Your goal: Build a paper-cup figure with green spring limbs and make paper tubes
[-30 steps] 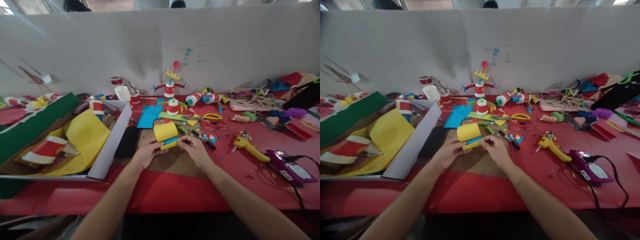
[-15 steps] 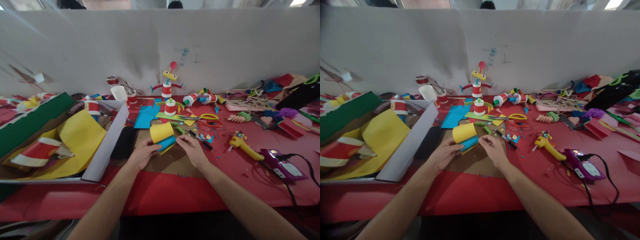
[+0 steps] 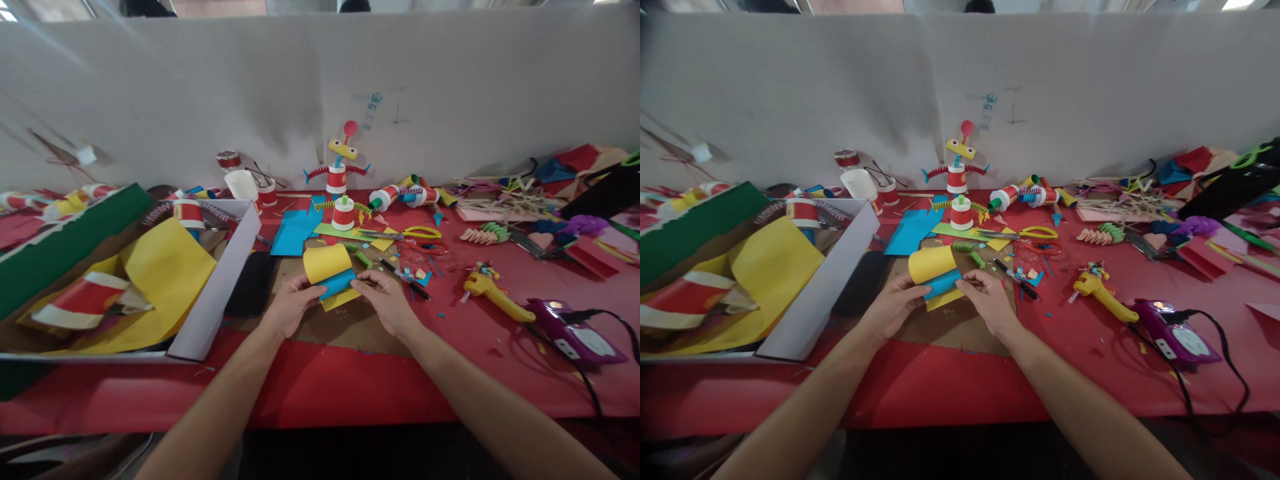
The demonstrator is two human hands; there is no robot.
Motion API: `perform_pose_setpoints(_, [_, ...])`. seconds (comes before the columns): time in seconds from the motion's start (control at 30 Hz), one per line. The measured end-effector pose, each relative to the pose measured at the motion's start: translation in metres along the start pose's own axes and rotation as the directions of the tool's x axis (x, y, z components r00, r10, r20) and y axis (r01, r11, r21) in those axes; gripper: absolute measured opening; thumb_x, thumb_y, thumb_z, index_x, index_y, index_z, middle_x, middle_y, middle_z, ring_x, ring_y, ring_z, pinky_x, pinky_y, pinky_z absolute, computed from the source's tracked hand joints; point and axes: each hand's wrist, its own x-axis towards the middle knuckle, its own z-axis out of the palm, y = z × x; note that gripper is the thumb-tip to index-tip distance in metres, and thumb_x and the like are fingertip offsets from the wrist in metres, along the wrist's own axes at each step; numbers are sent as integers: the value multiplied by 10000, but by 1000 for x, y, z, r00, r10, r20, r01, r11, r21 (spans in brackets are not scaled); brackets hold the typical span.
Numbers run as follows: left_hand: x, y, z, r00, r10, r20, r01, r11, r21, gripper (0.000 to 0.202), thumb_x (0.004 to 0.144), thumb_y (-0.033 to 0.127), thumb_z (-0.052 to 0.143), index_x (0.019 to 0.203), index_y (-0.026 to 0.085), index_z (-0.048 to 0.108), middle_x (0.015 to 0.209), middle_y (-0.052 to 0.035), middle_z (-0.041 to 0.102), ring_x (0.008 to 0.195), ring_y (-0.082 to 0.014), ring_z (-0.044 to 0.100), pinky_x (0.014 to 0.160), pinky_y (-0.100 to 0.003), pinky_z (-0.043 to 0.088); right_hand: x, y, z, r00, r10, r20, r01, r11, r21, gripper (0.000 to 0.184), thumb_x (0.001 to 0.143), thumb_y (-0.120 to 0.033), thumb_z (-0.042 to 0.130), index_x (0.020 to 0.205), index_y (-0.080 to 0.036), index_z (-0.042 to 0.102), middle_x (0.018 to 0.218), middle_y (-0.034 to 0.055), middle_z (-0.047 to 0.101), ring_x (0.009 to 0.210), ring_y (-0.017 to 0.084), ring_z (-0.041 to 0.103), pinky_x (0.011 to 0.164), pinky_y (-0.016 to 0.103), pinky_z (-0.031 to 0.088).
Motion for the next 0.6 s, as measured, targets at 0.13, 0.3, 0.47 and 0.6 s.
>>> perform_pose_setpoints(0.13, [-1, 1, 1, 1000, -10, 12, 10, 1000, -12, 416, 630, 187, 806, 1034, 192, 704, 1057, -69, 723, 925, -193, 667, 829, -301, 502, 1, 0, -1, 1000, -25, -5, 25, 999, -39, 222, 705, -425, 728, 744, -221, 647, 688, -22, 580, 624, 132, 500, 596, 264, 384])
perform_pose_setpoints(0.3, [-2, 3, 3, 999, -30, -22, 30, 999, 12, 447, 600, 184, 827, 1027, 187, 693, 992, -59, 731, 863, -172, 670, 785, -283, 504, 0, -2, 0, 998, -55, -5, 54, 995, -80, 245, 701, -440, 726, 737, -212, 642, 653, -28, 562, 599, 129, 465, 572, 261, 345])
perform_pose_setpoints(0.47, [-2, 3, 3, 1000, -27, -11, 28, 999, 24, 446, 614, 207, 824, 1039, 191, 690, 1005, -61, 729, 871, -166, 668, 762, -265, 506, 0, -2, -1, 999, -52, 9, 52, 995, -82, 234, 705, -428, 724, 735, -211, 641, 656, -29, 568, 604, 129, 477, 576, 260, 357])
perform_pose_setpoints(0.6, [-1, 2, 2, 999, -3, -35, 4, 1000, 25, 479, 603, 232, 831, 1056, 173, 690, 1015, -80, 730, 896, -194, 672, 791, -293, 507, 2, 3, 1, 998, -52, 24, 53, 997, -63, 221, 700, -406, 724, 791, -221, 644, 750, -4, 646, 699, 163, 577, 650, 283, 430])
